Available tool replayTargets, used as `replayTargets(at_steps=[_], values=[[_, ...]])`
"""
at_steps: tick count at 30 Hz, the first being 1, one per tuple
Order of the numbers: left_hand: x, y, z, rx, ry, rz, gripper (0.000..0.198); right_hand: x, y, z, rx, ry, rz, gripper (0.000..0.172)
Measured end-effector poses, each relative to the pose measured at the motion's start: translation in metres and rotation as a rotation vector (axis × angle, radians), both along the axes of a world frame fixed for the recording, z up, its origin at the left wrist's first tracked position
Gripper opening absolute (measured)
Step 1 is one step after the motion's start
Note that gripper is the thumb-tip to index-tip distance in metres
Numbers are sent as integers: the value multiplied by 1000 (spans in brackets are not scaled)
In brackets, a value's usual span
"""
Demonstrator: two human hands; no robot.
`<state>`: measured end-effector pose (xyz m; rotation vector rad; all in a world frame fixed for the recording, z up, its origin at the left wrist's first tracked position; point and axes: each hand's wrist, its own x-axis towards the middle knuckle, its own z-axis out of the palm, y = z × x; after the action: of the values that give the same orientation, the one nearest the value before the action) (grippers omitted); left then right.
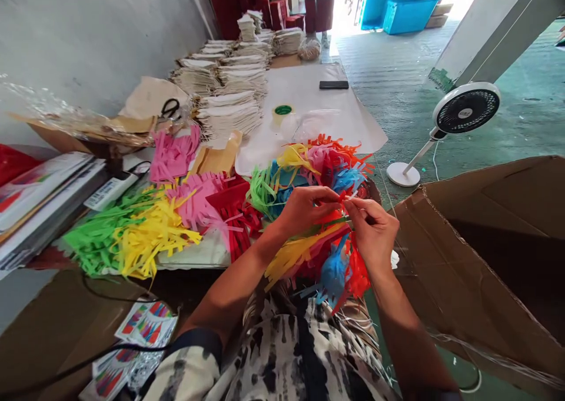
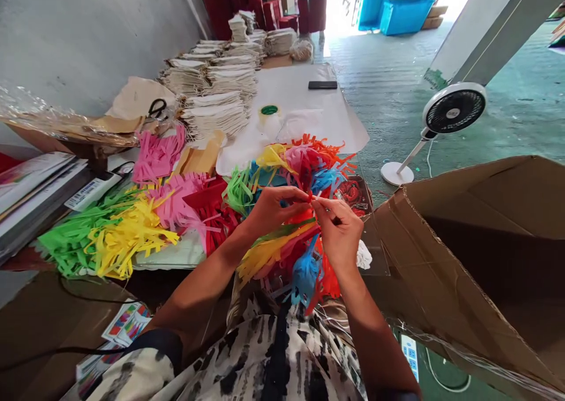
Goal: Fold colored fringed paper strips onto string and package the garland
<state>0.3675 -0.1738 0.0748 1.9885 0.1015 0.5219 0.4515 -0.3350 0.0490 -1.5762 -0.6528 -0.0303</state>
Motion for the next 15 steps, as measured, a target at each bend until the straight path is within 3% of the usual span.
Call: replayTargets(at_steps=[5, 10, 15], values=[[-1, 1, -1, 40, -14, -15, 17, -3, 0, 0, -24, 9, 4, 24], [-3, 1, -1, -25, 4, -30, 23, -1, 1, 0, -82, 78, 1, 30], [-2, -3, -4, -81, -20, 55, 30, -3, 6, 4, -83, 109, -29, 34]])
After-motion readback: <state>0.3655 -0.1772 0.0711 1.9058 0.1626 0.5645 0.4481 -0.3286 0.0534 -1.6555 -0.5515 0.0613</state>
